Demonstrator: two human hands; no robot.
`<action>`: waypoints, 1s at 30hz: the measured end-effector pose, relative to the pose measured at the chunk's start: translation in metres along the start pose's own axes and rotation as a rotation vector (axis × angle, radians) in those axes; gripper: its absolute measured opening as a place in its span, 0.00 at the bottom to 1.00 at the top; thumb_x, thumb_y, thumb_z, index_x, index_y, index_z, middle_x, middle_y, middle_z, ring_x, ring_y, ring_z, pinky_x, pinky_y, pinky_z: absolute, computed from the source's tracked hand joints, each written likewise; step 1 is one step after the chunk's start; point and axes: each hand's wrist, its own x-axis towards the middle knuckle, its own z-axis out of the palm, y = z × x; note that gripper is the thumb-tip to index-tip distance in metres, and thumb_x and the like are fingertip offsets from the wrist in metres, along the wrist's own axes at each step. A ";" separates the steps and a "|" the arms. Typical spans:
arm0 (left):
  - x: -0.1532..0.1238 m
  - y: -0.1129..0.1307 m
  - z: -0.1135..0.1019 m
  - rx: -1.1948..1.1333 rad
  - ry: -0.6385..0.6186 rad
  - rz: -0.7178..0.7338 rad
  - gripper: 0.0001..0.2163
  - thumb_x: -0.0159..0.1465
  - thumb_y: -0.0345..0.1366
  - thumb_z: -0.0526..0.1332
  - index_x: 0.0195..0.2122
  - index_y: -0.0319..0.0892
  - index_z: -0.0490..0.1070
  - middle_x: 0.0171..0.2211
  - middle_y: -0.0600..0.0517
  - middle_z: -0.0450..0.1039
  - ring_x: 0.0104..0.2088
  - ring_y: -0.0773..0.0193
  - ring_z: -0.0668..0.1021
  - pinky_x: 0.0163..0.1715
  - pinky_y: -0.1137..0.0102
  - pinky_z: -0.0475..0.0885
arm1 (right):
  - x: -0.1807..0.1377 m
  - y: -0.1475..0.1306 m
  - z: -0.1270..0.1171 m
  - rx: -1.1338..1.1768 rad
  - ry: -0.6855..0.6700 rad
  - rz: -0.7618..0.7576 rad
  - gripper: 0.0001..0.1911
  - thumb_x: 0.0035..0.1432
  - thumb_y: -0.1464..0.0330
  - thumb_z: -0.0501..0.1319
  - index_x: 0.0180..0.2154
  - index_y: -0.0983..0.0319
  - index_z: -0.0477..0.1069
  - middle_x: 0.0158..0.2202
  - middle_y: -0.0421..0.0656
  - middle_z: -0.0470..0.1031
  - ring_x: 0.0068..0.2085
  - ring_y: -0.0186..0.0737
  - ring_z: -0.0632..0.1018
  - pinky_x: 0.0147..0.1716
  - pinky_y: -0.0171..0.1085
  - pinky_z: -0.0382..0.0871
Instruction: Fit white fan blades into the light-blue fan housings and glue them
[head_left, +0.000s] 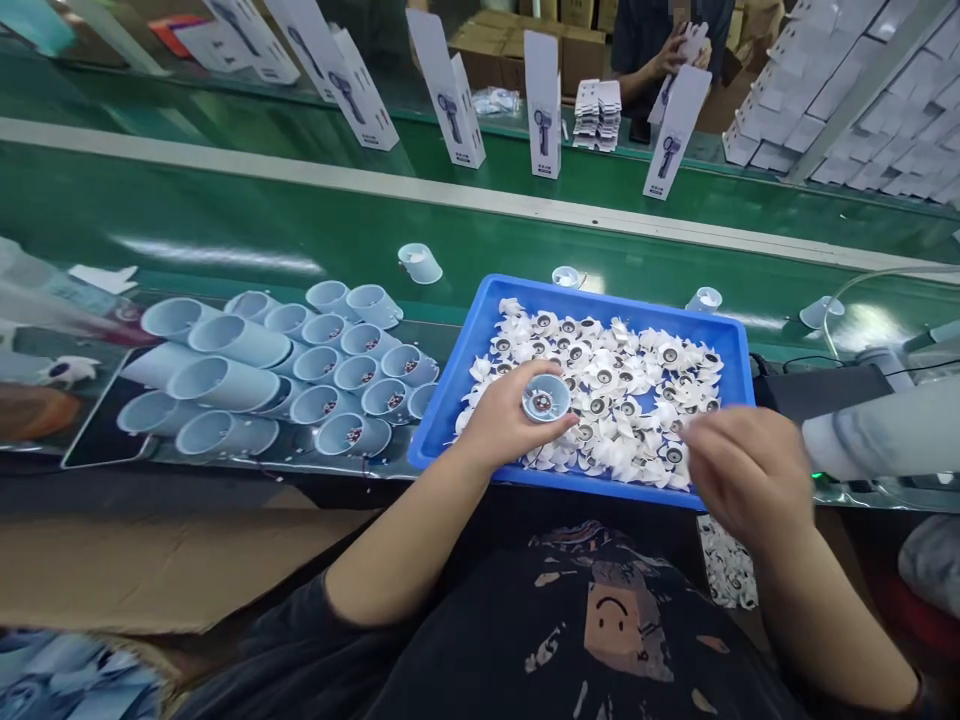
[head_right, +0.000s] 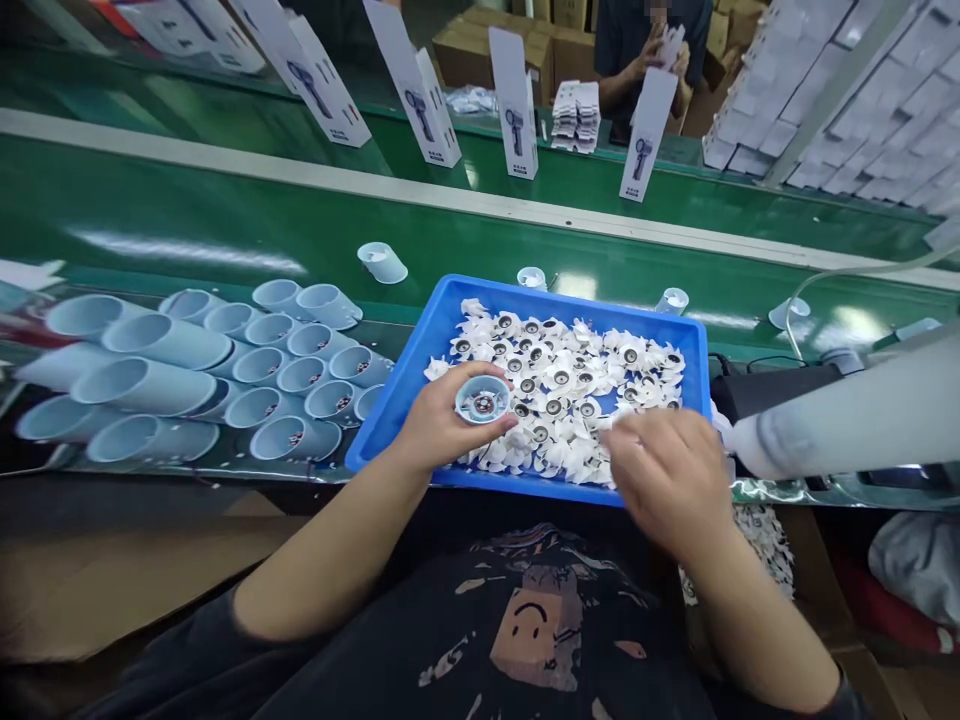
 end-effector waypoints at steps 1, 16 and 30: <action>0.000 0.001 0.001 0.021 -0.023 0.006 0.19 0.53 0.46 0.68 0.43 0.44 0.69 0.45 0.47 0.76 0.45 0.53 0.78 0.49 0.58 0.72 | 0.006 0.004 0.010 -0.047 -0.120 -0.012 0.06 0.66 0.67 0.61 0.37 0.63 0.74 0.36 0.42 0.74 0.35 0.37 0.75 0.37 0.38 0.72; 0.001 0.006 0.001 0.077 -0.179 -0.038 0.21 0.54 0.44 0.68 0.46 0.45 0.67 0.47 0.49 0.75 0.46 0.52 0.77 0.46 0.59 0.72 | 0.057 0.022 0.053 -0.282 -0.691 0.281 0.13 0.65 0.75 0.59 0.51 0.64 0.70 0.50 0.47 0.71 0.48 0.44 0.75 0.49 0.47 0.71; -0.020 0.020 -0.003 -0.072 -0.159 0.087 0.28 0.54 0.33 0.61 0.57 0.43 0.58 0.54 0.43 0.69 0.52 0.51 0.74 0.52 0.58 0.71 | 0.030 -0.009 0.037 0.702 -0.370 0.367 0.22 0.64 0.53 0.50 0.52 0.61 0.64 0.40 0.48 0.73 0.37 0.42 0.76 0.35 0.41 0.74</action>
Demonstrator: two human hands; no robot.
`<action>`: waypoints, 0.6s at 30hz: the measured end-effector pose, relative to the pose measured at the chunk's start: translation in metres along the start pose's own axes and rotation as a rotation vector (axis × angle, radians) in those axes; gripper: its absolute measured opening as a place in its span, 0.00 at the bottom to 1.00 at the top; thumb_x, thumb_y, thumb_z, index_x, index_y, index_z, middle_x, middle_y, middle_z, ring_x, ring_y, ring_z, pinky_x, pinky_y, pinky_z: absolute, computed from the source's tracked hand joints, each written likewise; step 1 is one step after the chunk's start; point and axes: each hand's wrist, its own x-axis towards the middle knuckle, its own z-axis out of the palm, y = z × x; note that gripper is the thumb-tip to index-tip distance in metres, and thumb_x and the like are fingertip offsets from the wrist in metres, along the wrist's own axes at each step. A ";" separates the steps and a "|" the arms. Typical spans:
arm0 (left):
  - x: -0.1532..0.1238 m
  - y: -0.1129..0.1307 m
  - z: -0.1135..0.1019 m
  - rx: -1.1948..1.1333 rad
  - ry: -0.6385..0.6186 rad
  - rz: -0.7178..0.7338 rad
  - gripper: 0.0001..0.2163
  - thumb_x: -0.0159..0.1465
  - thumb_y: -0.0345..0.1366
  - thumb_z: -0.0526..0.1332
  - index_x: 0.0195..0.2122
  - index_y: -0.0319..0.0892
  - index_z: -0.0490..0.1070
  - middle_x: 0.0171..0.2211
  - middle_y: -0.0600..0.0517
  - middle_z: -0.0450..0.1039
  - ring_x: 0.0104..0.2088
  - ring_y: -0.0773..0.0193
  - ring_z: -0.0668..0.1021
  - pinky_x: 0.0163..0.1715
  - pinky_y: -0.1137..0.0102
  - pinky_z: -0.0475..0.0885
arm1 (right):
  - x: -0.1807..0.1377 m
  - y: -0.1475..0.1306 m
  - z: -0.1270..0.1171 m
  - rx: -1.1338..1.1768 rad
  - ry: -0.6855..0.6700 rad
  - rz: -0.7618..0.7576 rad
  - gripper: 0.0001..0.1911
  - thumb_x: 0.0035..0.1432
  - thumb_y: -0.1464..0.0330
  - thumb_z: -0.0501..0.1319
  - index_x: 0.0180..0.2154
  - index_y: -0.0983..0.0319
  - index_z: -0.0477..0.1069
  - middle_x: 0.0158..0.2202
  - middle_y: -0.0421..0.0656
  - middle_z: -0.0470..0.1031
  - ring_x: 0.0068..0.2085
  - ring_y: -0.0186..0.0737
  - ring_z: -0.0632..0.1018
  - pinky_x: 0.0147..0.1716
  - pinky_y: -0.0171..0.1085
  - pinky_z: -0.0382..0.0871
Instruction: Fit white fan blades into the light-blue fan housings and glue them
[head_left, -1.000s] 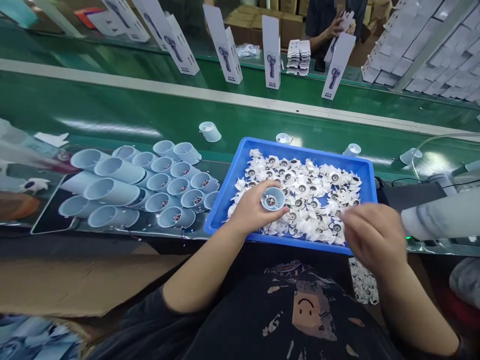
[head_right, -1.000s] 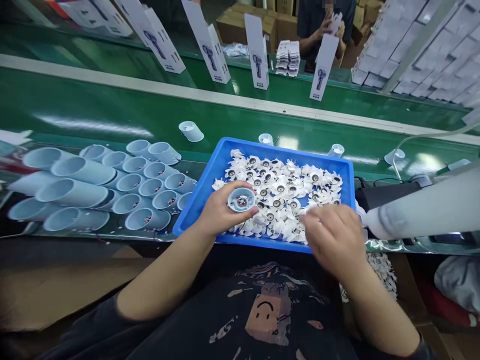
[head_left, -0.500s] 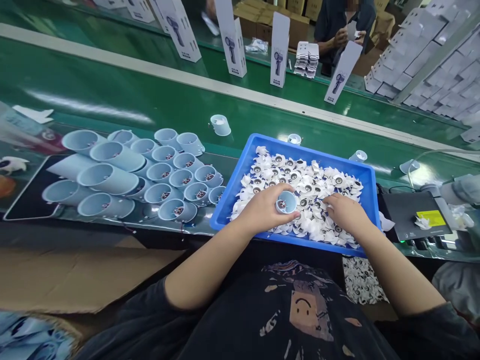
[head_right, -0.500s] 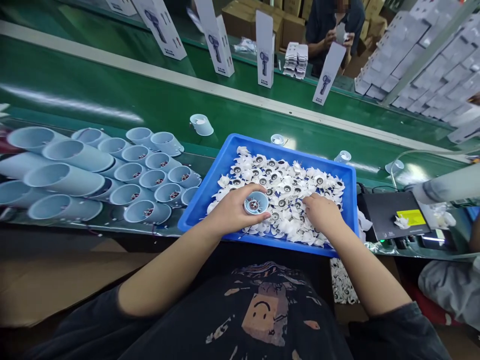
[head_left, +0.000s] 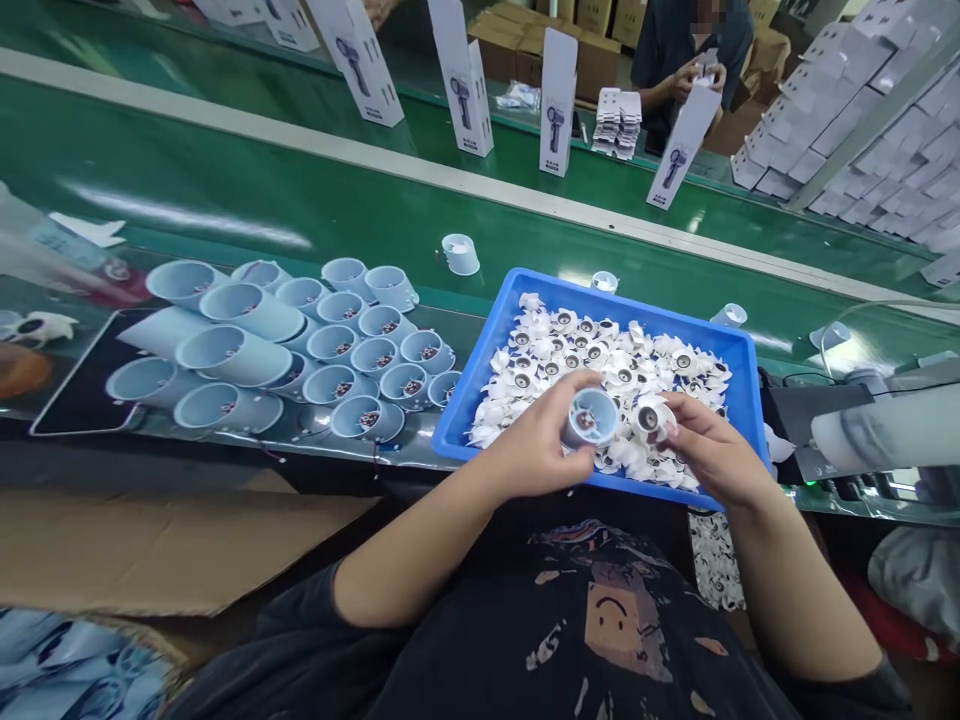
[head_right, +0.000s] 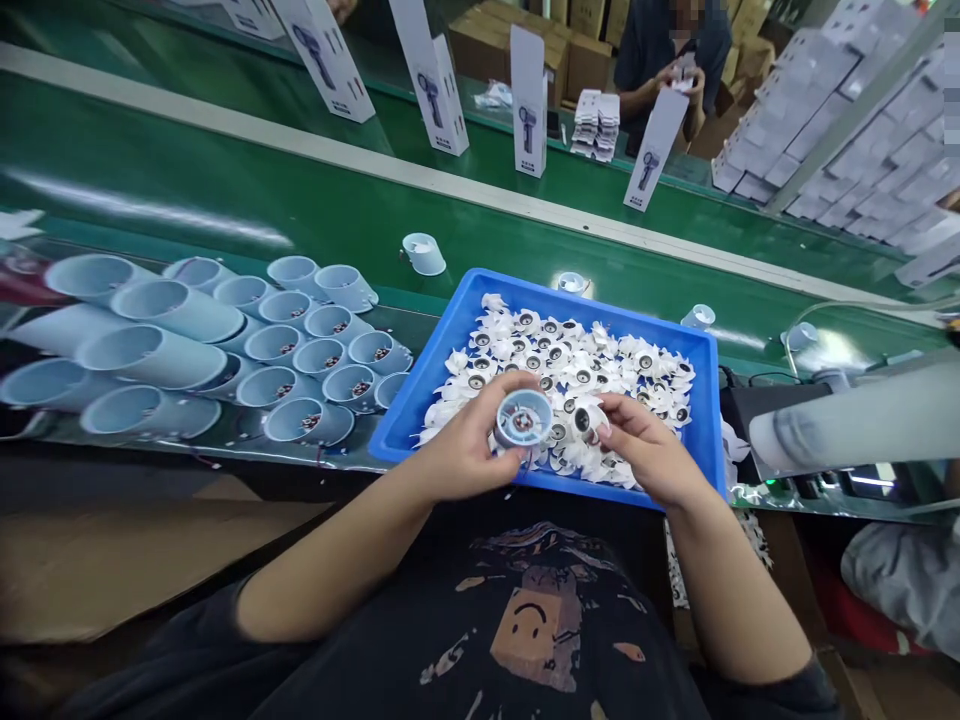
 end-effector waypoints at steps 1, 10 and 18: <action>-0.003 0.004 0.000 0.010 -0.038 0.031 0.28 0.55 0.34 0.61 0.58 0.43 0.58 0.55 0.43 0.69 0.53 0.51 0.74 0.53 0.59 0.71 | -0.006 -0.003 0.005 0.088 -0.008 -0.018 0.23 0.65 0.51 0.50 0.52 0.60 0.63 0.38 0.46 0.73 0.35 0.41 0.76 0.33 0.39 0.74; -0.006 0.013 -0.003 0.242 -0.025 0.269 0.23 0.60 0.42 0.65 0.55 0.44 0.65 0.52 0.45 0.75 0.54 0.52 0.75 0.55 0.54 0.69 | -0.026 -0.032 0.022 0.204 0.109 -0.216 0.11 0.65 0.60 0.60 0.47 0.57 0.69 0.39 0.44 0.72 0.37 0.39 0.74 0.36 0.38 0.72; -0.012 0.017 0.013 0.344 0.068 0.394 0.15 0.66 0.36 0.56 0.54 0.43 0.67 0.48 0.46 0.78 0.49 0.57 0.79 0.52 0.58 0.73 | -0.021 -0.047 0.029 -0.507 0.218 -0.505 0.06 0.66 0.70 0.59 0.41 0.61 0.74 0.36 0.45 0.66 0.36 0.42 0.69 0.34 0.41 0.65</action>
